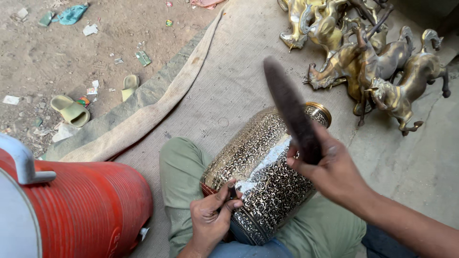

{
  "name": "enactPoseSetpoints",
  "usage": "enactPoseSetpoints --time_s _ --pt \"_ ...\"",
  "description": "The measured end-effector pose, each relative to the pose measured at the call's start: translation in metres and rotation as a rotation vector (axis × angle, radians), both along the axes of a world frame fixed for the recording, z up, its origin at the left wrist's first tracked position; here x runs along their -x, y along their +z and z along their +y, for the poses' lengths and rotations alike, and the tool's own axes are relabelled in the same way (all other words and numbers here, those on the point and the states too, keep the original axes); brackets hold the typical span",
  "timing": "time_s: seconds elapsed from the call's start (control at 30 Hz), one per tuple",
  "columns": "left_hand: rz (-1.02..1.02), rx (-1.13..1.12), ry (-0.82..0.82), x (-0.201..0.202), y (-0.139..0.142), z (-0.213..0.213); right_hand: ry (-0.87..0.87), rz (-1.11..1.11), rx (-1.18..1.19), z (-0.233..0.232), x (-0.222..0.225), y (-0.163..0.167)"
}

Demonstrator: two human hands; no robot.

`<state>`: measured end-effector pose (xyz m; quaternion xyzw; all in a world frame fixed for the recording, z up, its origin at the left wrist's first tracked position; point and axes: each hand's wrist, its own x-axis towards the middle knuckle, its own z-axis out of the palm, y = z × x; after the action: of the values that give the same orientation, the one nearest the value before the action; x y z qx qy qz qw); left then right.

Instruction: The person sits on a sack and uses a chisel and hammer to engrave a decorative pattern onto a large metal vase. They repeatedly tap the chisel along the surface to create fine details.

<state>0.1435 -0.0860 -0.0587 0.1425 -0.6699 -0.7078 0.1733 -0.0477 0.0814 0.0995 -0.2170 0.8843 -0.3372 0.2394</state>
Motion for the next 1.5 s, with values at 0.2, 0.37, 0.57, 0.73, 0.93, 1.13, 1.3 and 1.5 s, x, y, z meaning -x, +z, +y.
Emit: enactPoseSetpoints --time_s 0.2,0.37,0.57,0.73,0.93,1.13,1.3,1.5 --pt "-0.040 -0.010 0.026 -0.002 -0.011 0.005 0.187 0.170 -0.050 0.004 0.000 -0.011" --pt "0.074 -0.025 0.053 -0.001 -0.016 0.007 0.319 0.326 -0.159 0.010 0.002 -0.015" --pt "0.036 0.090 0.028 0.000 -0.012 0.004 0.307 0.289 -0.165 0.014 -0.001 -0.017" --pt "0.140 0.045 0.005 0.002 -0.011 0.007 0.501 0.411 -0.266 0.016 0.000 -0.016" --pt "0.021 -0.005 0.002 -0.003 -0.018 0.007 0.466 0.368 -0.323 0.015 -0.003 -0.013" --pt "0.120 0.084 0.011 -0.003 -0.028 0.007 0.261 0.210 -0.237 0.016 0.000 -0.009" --pt "0.145 0.080 -0.011 -0.004 -0.037 0.006 0.178 0.129 -0.018 0.019 -0.002 -0.015" --pt "0.118 0.017 -0.002 -0.007 -0.042 0.006 0.113 -0.011 -0.086 0.020 -0.005 -0.021"
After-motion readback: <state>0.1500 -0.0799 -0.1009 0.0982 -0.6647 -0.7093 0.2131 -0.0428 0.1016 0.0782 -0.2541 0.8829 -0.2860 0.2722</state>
